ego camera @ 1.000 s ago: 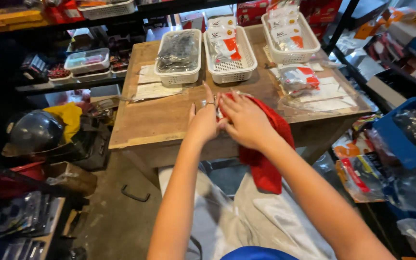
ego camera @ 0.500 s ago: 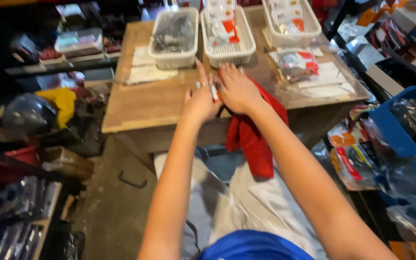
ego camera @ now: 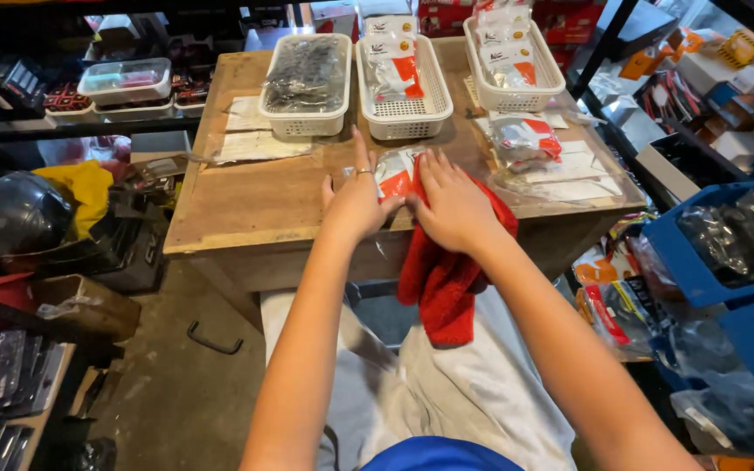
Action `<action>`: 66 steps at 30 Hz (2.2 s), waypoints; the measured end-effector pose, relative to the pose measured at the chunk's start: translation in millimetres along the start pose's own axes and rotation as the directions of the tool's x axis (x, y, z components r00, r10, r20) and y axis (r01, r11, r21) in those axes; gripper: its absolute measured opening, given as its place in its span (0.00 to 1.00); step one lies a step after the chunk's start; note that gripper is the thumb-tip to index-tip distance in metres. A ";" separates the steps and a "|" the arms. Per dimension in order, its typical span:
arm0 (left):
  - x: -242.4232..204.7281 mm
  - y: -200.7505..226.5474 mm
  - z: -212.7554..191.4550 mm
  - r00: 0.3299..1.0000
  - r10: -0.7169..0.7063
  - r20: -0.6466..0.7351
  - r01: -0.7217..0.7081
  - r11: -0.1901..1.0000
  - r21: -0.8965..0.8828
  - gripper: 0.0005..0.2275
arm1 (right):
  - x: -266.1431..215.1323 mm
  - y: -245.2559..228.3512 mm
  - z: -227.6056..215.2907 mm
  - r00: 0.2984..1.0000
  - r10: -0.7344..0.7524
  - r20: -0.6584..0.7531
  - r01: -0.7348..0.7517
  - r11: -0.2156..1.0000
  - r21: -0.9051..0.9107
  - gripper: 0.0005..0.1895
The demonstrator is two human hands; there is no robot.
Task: The person wipes the surface of several small, sealed plastic packages using a red cloth. They handle the packages one by one, rubbing the cloth over the plastic to clean them, and then place the items back on the wooden table.
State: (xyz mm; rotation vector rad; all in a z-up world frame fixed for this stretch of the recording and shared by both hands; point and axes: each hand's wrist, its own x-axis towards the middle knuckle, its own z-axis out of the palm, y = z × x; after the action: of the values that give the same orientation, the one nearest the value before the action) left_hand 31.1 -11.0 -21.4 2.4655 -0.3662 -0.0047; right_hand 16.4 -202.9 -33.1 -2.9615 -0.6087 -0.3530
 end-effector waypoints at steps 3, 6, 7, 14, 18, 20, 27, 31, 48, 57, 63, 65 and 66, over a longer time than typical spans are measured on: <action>-4.9 12.3 -7.1 0.999 -0.023 0.040 0.021 0.998 0.051 0.45 | 26.8 15.6 12.1 0.997 0.063 0.031 -0.063 0.998 -0.003 0.39; 20.4 -13.1 19.9 0.996 0.001 0.089 -0.026 0.958 0.287 0.36 | 53.2 34.4 33.4 0.988 0.132 0.078 -0.130 0.991 -0.032 0.43; 20.0 -14.6 18.8 0.996 0.004 0.090 -0.031 0.954 0.298 0.36 | 48.7 27.1 27.8 0.988 0.136 0.070 -0.135 0.991 -0.024 0.43; 12.2 0.4 1.7 0.992 0.017 0.123 -0.053 0.953 0.297 0.31 | -16.7 -19.9 -14.6 0.972 -0.140 -0.190 0.126 0.989 -0.082 0.41; 4.2 -3.8 10.2 0.994 0.025 0.106 -0.063 0.929 0.364 0.29 | -37.7 -31.7 6.3 0.984 -0.114 -0.137 0.095 0.986 -0.138 0.54; -2.2 -2.4 15.1 0.996 0.032 0.083 -0.063 0.917 0.394 0.29 | -35.6 -38.2 1.6 0.988 -0.090 -0.123 0.076 0.990 -0.118 0.52; -10.8 -4.7 21.6 0.997 0.072 0.003 -0.067 0.911 0.407 0.25 | 34.5 -6.6 30.8 0.994 -0.057 -0.097 0.059 0.998 0.014 0.36; -18.8 3.0 17.3 0.999 0.030 0.013 -0.032 0.908 0.417 0.21 | 56.2 13.8 55.9 0.995 -0.093 -0.029 0.094 0.995 0.036 0.36; -17.6 6.8 2.8 0.996 0.041 0.081 -0.068 0.930 0.362 0.23 | 67.4 11.2 41.1 0.994 0.082 0.071 -0.088 0.992 0.093 0.45; -16.1 -6.4 9.7 0.991 0.123 0.045 -0.131 0.934 0.333 0.32 | -8.1 -21.2 -6.1 0.983 -0.095 -0.160 0.099 0.995 0.018 0.41; -15.1 -6.3 8.7 0.993 0.088 0.073 -0.107 0.939 0.328 0.31 | -41.4 -26.3 -7.6 0.988 -0.103 -0.116 0.099 0.994 -0.037 0.45; -14.8 -8.6 11.1 0.994 0.086 0.071 -0.104 0.941 0.322 0.31 | -32.7 -26.1 -2.0 0.990 -0.084 -0.111 0.078 0.995 -0.055 0.44; -12.0 -7.9 10.7 0.994 0.088 0.070 -0.106 0.941 0.322 0.31 | -26.8 -24.6 -1.0 0.992 -0.061 -0.112 0.053 0.996 -0.071 0.42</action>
State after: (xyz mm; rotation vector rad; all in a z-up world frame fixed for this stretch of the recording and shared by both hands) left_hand 20.6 -8.2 -35.6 2.7745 -0.5508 0.0318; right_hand -17.5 -190.7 -37.5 -2.9662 -0.6822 -0.5550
